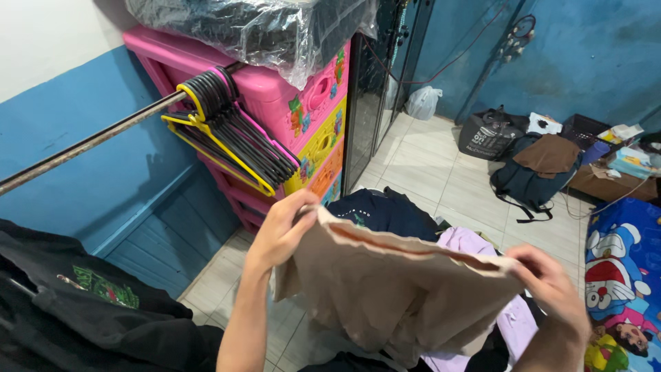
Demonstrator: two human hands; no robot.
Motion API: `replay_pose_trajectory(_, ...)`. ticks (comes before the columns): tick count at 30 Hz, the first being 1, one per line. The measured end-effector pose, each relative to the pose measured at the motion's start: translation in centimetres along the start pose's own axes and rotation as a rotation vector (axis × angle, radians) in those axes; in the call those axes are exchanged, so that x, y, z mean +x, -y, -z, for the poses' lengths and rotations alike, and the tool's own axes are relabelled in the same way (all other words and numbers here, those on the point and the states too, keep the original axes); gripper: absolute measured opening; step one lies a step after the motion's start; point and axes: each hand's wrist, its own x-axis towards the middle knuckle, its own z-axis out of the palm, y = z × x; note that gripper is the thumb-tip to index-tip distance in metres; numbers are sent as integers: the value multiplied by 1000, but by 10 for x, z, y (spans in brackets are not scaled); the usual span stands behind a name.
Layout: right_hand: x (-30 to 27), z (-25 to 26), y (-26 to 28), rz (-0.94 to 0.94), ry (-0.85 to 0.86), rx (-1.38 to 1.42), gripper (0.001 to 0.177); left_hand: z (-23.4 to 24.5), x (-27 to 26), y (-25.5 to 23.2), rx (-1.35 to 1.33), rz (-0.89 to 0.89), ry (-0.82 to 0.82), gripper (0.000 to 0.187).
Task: The person takes clothes from a pile, places them on hangers, and hangs them on a metal rod. The person handles a black t-shirt, a beige t-shirt, and a light purple shirt, placing each on a hanger and then on the rod.
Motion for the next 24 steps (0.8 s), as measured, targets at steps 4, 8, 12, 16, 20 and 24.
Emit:
replay_pose_trajectory(4, -64, 20, 38, 163, -68, -84, 21, 25, -14, -65, 90, -207, -50, 20)
replay_pose_trajectory(8, -87, 32, 70, 132, 14, 8, 19, 35, -11, -87, 69, -187, -41, 17)
replay_pose_trajectory(12, -45, 27, 63, -93, -120, -279, 18, 11, 17, -40, 72, 13, -1, 14)
replay_pose_trajectory(16, 24, 1, 6, -166, -3, -234, 18, -43, 33, 44, 112, 258, 127, 22)
replay_pose_trajectory(20, 65, -23, -80, -268, -11, -99, 19, -91, 24, 126, 228, 381, 121, 27)
replay_pose_trajectory(24, 87, -32, -151, -204, -157, -243, 22, -122, 23, 189, 310, 383, 88, 28)
